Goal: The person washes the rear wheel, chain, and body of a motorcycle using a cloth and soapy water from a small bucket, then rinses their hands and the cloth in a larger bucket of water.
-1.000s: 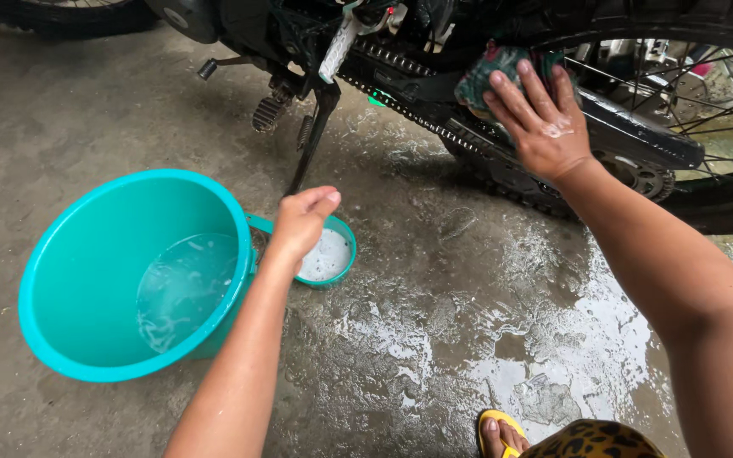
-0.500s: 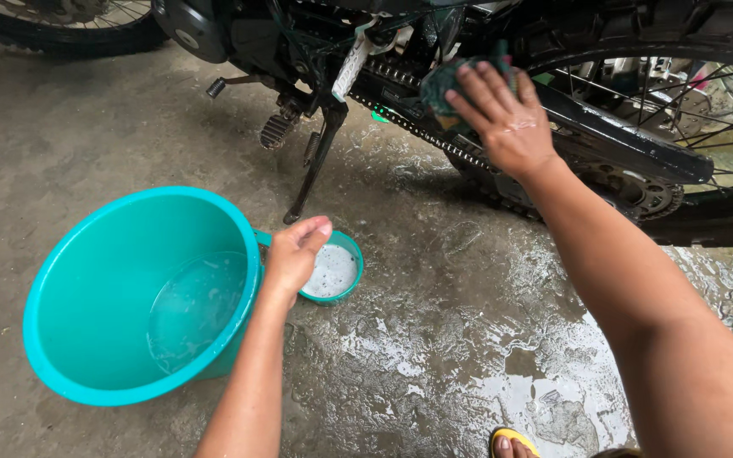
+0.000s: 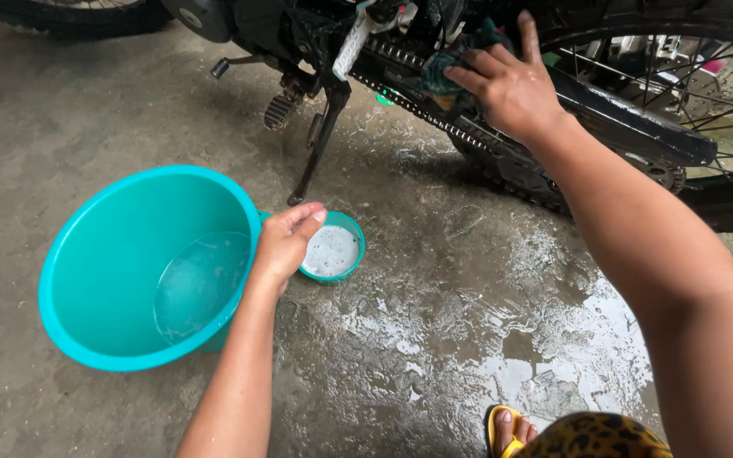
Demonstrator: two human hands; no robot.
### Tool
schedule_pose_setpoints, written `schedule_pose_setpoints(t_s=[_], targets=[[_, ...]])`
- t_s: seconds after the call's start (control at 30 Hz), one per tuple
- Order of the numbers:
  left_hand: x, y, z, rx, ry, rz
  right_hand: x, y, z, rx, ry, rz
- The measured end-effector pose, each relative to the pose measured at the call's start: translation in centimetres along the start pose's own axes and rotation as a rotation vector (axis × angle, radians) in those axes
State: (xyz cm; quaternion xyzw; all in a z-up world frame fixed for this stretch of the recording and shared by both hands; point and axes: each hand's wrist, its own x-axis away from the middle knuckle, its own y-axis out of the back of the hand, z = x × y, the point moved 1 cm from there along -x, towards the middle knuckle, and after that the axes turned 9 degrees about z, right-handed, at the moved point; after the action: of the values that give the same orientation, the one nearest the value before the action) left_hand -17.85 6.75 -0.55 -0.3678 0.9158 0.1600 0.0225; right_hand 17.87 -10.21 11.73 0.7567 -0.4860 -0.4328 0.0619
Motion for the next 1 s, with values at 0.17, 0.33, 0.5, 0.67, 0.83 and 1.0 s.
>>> schedule_pose_setpoints(t_s=[0.17, 0.33, 0.5, 0.67, 0.83, 1.0], targets=[[1.1, -2.1, 1.1, -0.008, 0.022, 0.048, -1.2, 0.9, -0.4, -0.599, -0.153, -0.233], [-2.7, -5.6, -0.8, -0.167, -0.129, 0.059, -2.4, 0.6, -0.8, -1.608, -0.809, -0.373], [-11.9, -10.0, -7.2, 0.060, -0.121, -0.040, -3.9, 1.9, -0.4, -2.444, -0.849, -0.718], [-18.4, -13.4, -13.2, 0.150, -0.202, -0.129, -3.4, 5.4, -3.1, -2.900, -0.938, -0.735], [-24.1, -14.9, -14.3, 0.171, -0.290, -0.141, -3.2, 2.4, -5.8, -2.662, -0.614, -0.575], [-29.1, -16.5, -13.3, 0.252, -0.332, -0.126, -5.2, -1.9, -5.8, -2.397, -0.946, -0.597]])
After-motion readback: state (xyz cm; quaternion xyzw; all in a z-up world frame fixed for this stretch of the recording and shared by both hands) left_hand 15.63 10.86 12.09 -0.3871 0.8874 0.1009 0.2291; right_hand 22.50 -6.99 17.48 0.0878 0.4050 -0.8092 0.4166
